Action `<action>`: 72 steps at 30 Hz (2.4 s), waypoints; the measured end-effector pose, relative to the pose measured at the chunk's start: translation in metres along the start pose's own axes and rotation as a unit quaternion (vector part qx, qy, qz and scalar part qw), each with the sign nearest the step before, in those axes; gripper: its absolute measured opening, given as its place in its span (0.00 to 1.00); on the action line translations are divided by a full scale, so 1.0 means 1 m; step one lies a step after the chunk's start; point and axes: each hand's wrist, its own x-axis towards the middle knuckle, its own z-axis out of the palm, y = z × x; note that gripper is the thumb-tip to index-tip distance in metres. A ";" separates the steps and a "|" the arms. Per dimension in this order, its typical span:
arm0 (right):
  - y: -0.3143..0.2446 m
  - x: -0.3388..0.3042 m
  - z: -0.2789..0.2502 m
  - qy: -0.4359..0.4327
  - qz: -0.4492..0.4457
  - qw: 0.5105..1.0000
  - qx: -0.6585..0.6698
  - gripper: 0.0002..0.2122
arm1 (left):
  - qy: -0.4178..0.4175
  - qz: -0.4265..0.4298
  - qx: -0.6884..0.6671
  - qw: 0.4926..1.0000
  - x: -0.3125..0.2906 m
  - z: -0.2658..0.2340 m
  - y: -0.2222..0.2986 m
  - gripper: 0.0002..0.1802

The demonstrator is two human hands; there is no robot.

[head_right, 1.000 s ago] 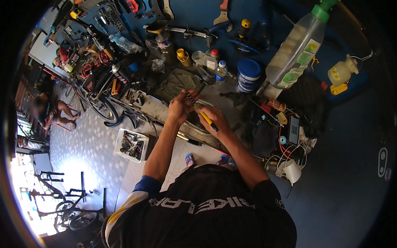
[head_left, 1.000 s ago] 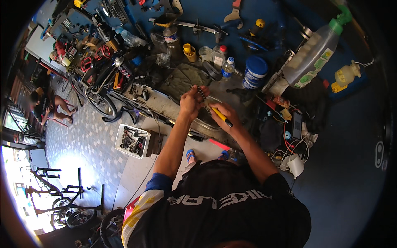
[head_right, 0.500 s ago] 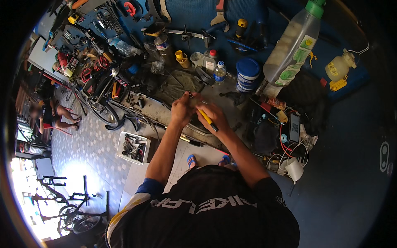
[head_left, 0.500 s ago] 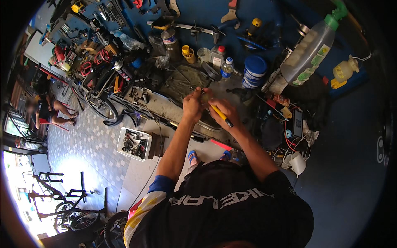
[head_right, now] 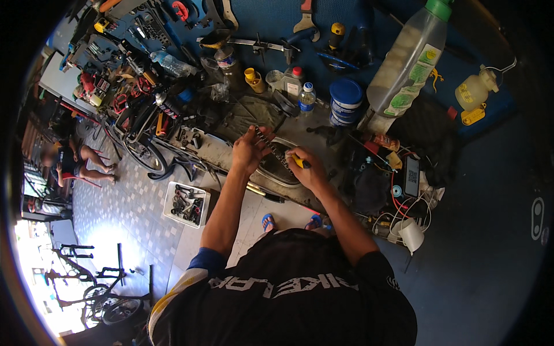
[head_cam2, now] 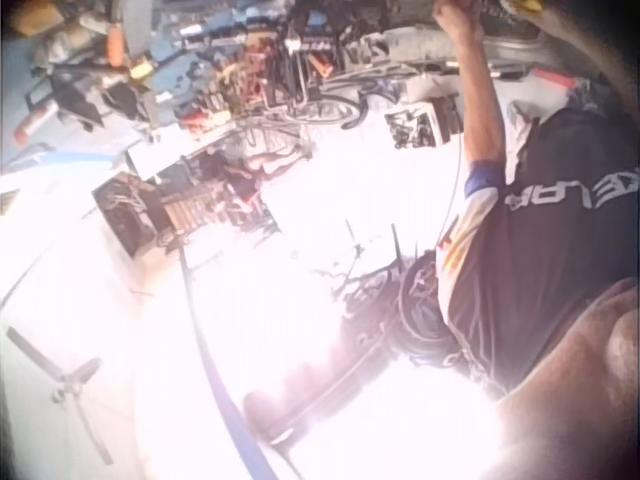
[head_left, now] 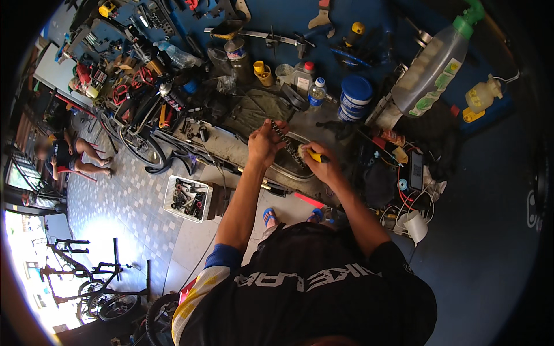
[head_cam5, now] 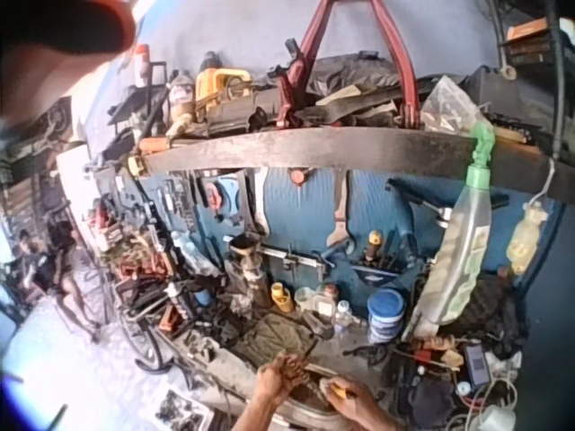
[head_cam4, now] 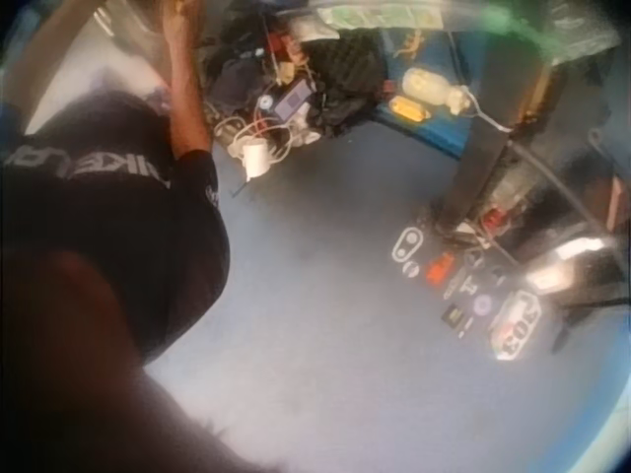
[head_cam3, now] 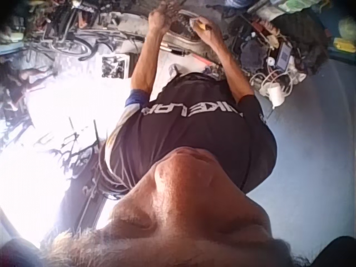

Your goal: The person cleans a bicycle chain by hand and with a brush, scrubbing it over a metal tray to collect debris. They repeatedly dip the brush into a container and scrub the chain, then place the cleaned chain on the workbench.

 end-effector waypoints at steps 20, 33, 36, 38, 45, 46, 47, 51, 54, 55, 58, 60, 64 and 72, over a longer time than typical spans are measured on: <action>0.002 0.005 0.008 -0.025 -0.007 0.975 -0.222 0.11 | 0.007 -0.006 -0.075 0.997 0.010 -0.003 -0.040 0.16; -0.002 0.015 -0.023 -0.047 -0.020 0.996 -0.069 0.13 | -0.002 -0.022 -0.049 0.999 0.008 -0.006 -0.024 0.22; -0.089 0.035 -0.029 0.003 -0.125 0.992 0.023 0.13 | -0.011 -0.037 -0.030 0.999 0.017 -0.016 -0.027 0.21; -0.085 0.043 -0.017 0.020 -0.205 0.979 0.006 0.13 | -0.036 -0.032 -0.026 0.999 0.020 -0.017 -0.027 0.19; -0.044 0.014 -0.015 -0.062 -0.158 0.985 -0.038 0.12 | -0.004 0.001 -0.004 1.000 0.014 -0.009 -0.015 0.21; -0.055 0.013 -0.014 -0.041 -0.169 0.984 -0.028 0.12 | -0.005 0.003 0.007 1.000 0.014 -0.011 -0.018 0.21; -0.065 0.017 -0.010 -0.003 -0.186 0.982 -0.025 0.11 | 0.000 0.003 -0.002 1.000 0.015 -0.013 -0.022 0.21; -0.050 0.017 -0.009 0.012 -0.191 0.980 -0.055 0.11 | 0.006 0.005 -0.018 1.000 0.008 0.007 -0.015 0.22; -0.023 0.002 -0.012 -0.026 -0.128 0.990 -0.057 0.11 | 0.018 0.010 -0.003 1.000 0.003 0.018 -0.001 0.21; -0.023 -0.001 -0.012 -0.029 -0.100 0.993 -0.047 0.11 | 0.024 0.007 0.007 1.000 0.002 0.018 0.000 0.20; -0.073 0.020 -0.009 0.050 -0.172 0.984 -0.012 0.11 | 0.016 0.041 0.023 0.999 0.002 0.006 -0.011 0.23; -0.072 0.027 -0.004 0.074 -0.207 0.975 -0.018 0.12 | 0.005 0.025 0.006 1.000 0.005 0.007 -0.015 0.23; -0.016 0.012 -0.002 0.006 -0.125 0.992 -0.027 0.12 | -0.014 0.012 -0.010 1.000 0.004 0.006 -0.007 0.23; 0.051 0.008 -0.018 -0.044 -0.026 0.994 -0.096 0.09 | -0.051 0.015 0.004 0.999 0.004 -0.007 -0.014 0.18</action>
